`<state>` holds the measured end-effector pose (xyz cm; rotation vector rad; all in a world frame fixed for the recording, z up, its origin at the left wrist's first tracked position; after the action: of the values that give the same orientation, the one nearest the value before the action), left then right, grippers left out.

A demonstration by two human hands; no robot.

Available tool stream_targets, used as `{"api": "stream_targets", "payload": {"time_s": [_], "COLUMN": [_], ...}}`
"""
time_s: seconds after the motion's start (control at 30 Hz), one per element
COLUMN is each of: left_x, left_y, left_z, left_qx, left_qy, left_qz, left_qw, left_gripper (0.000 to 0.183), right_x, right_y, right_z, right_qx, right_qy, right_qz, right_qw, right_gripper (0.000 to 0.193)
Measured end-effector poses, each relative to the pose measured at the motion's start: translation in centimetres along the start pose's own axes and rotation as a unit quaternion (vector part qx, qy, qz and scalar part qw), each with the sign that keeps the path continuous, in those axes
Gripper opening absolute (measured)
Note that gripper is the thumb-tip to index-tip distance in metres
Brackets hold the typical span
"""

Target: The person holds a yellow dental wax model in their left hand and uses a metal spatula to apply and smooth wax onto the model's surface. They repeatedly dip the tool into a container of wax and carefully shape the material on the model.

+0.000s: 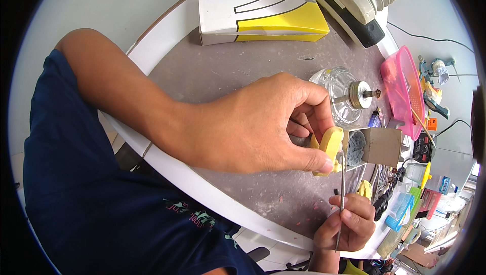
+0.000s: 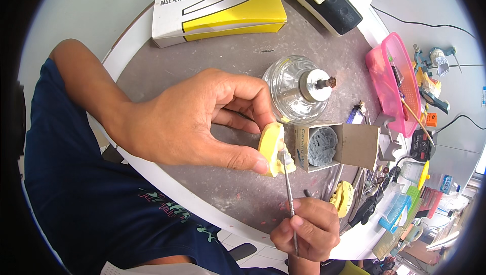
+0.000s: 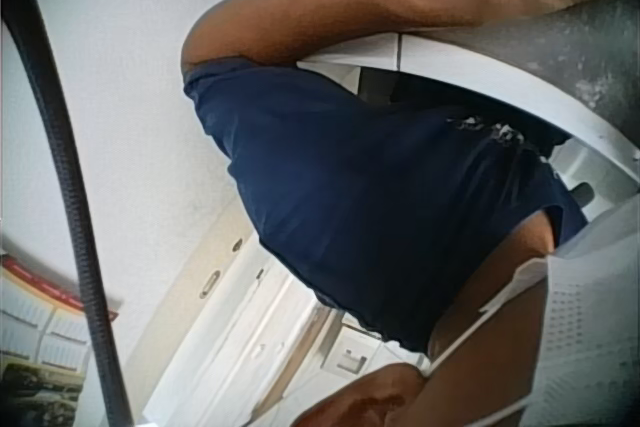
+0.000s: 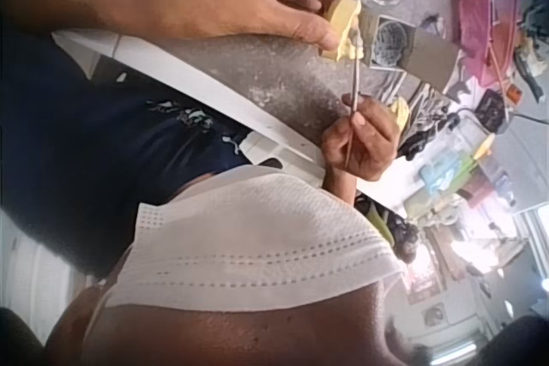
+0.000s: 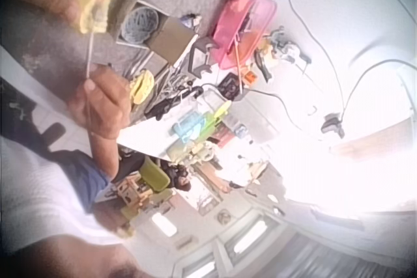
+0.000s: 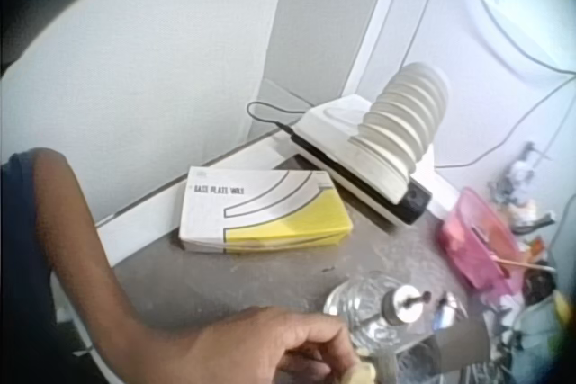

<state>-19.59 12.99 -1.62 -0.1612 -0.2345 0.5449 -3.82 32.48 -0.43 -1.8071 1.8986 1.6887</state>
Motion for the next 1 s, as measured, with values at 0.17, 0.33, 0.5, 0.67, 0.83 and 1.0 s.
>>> {"api": "stream_targets", "payload": {"time_s": [0.17, 0.33, 0.5, 0.67, 0.83, 1.0], "left_x": [0.0, 0.0, 0.0, 0.1, 0.1, 0.3], "left_y": [-0.1, -0.1, -0.1, -0.1, -0.1, -0.1], "left_z": [0.0, 0.1, 0.0, 0.0, 0.0, 0.0], "left_qx": [0.001, -0.002, -0.002, -0.001, 0.009, 0.045], "left_qy": [0.001, 0.002, -0.009, -0.008, 0.005, -0.015], "left_qz": [0.002, 0.002, -0.001, 0.003, 0.007, 0.025], "left_qw": [1.000, 1.000, 1.000, 1.000, 1.000, 0.999], "left_gripper": [0.029, 0.029, 0.029, 0.029, 0.029, 0.023], "right_x": [0.1, 0.1, 0.1, -0.7, -0.1, 0.1], "right_y": [0.1, 0.0, 0.3, -0.2, -0.2, -0.1], "right_z": [-0.2, 0.3, 0.6, -0.1, -0.5, -0.6], "right_qx": [0.007, 0.010, 0.010, -0.016, 0.007, 0.009], "right_qy": [0.005, -0.018, -0.042, -0.013, -0.034, -0.033], "right_qz": [0.000, 0.049, 0.124, 0.043, 0.016, -0.012], "right_qw": [1.000, 0.999, 0.991, 0.999, 0.999, 0.999], "right_gripper": [0.026, 0.024, 0.020, 0.027, 0.018, 0.016]}}
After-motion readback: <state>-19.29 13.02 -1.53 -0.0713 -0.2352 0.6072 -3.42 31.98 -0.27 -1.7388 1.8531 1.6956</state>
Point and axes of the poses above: each hand's wrist, its own y-axis towards the middle knuckle, its own x-axis out of the palm, z = x × y, the point moved 1 cm from there along y, towards the middle knuckle, and after that the axes turned 9 degrees about -x, right-handed, at the moved point
